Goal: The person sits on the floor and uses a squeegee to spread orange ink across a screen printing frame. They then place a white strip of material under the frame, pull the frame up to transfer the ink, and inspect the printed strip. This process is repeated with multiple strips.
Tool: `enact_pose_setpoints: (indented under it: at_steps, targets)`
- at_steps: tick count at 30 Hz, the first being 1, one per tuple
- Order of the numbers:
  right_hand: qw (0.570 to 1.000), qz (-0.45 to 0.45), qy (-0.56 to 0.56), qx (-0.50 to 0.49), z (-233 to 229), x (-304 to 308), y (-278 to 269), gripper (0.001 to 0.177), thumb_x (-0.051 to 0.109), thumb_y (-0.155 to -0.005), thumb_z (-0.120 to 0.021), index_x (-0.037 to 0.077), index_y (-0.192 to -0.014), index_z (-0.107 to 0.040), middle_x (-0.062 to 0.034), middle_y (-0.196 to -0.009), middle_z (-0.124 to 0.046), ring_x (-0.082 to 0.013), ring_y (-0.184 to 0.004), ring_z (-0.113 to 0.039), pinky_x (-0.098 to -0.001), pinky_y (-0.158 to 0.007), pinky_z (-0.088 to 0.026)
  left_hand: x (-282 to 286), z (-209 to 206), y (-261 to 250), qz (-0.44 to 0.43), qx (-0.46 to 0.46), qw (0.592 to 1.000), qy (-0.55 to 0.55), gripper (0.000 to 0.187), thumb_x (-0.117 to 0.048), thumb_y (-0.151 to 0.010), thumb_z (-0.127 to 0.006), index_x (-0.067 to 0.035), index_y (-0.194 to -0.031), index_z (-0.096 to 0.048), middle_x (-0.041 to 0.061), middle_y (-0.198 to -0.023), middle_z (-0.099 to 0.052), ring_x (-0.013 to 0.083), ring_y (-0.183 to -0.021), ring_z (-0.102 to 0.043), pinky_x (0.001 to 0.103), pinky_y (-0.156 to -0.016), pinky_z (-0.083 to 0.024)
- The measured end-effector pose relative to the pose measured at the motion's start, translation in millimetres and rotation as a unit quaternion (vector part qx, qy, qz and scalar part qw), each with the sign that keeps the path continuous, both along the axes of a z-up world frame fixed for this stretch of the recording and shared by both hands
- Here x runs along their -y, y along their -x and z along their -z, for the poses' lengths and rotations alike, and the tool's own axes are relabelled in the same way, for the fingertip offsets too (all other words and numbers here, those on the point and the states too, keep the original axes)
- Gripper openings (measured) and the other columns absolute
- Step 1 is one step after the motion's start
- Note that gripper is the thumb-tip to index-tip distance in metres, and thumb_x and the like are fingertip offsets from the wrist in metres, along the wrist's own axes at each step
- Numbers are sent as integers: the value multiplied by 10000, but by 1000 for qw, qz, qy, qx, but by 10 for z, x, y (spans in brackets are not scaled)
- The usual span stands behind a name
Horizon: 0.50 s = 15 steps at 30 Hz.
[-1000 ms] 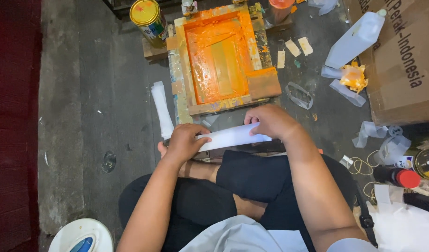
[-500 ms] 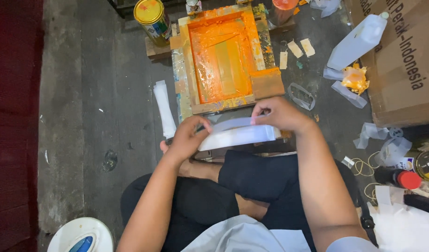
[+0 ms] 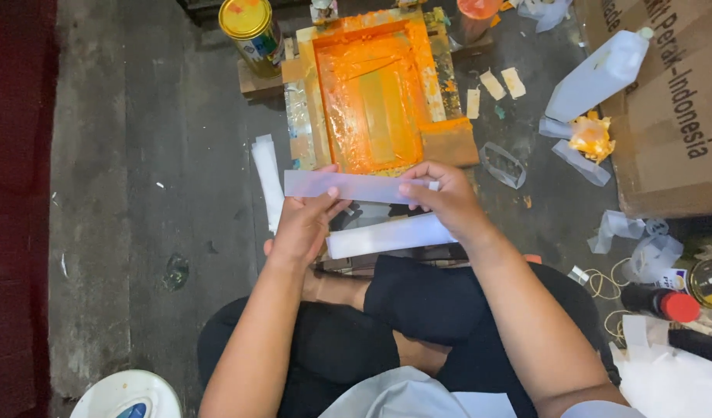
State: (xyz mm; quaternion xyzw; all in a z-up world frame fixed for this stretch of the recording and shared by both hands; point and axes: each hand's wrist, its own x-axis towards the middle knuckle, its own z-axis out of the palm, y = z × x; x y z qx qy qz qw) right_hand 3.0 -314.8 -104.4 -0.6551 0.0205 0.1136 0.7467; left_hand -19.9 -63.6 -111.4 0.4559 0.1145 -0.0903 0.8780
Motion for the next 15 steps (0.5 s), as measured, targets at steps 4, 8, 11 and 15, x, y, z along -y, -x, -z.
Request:
enact_pose_setpoints:
  at_steps: [4,8,11,15]
  targets:
    - [1000,4,4,-17,-129,-84,61,271,93,-813,-839,-29,-1025,-723,-134,-765,-721,-169,-623,-696,-205,-503,-484,48,-30,-7,-14,-8,1000,-15,474,-8,-854,-788,-18,-1310,-660,108,-1081,-737,225,-982,-732,427,-973,-599]
    - [999,-31,40,-3,-135,-67,66,246,59,-799,-842,-6,-1014,-741,-103,-794,-726,-138,-666,-658,-221,-588,-505,97,-45,-7,-25,-19,998,-52,350,-21,-860,-803,-12,-1190,-688,103,-984,-731,201,-875,-735,397,-890,-634]
    - [994,-67,80,12,-219,-90,112,220,15,-783,-817,4,-995,-762,-80,-759,-721,-107,-673,-621,-214,-611,-485,125,-21,0,-34,-7,997,-64,280,-29,-870,-801,-26,-1128,-692,80,-910,-728,188,-826,-747,355,-837,-647]
    - [994,-74,82,19,-231,-195,171,198,19,-760,-816,28,-951,-761,-48,-747,-717,-73,-660,-615,-191,-622,-488,212,-80,40,-30,24,994,-99,323,-71,-897,-783,-49,-1207,-692,49,-943,-735,125,-851,-731,304,-830,-632]
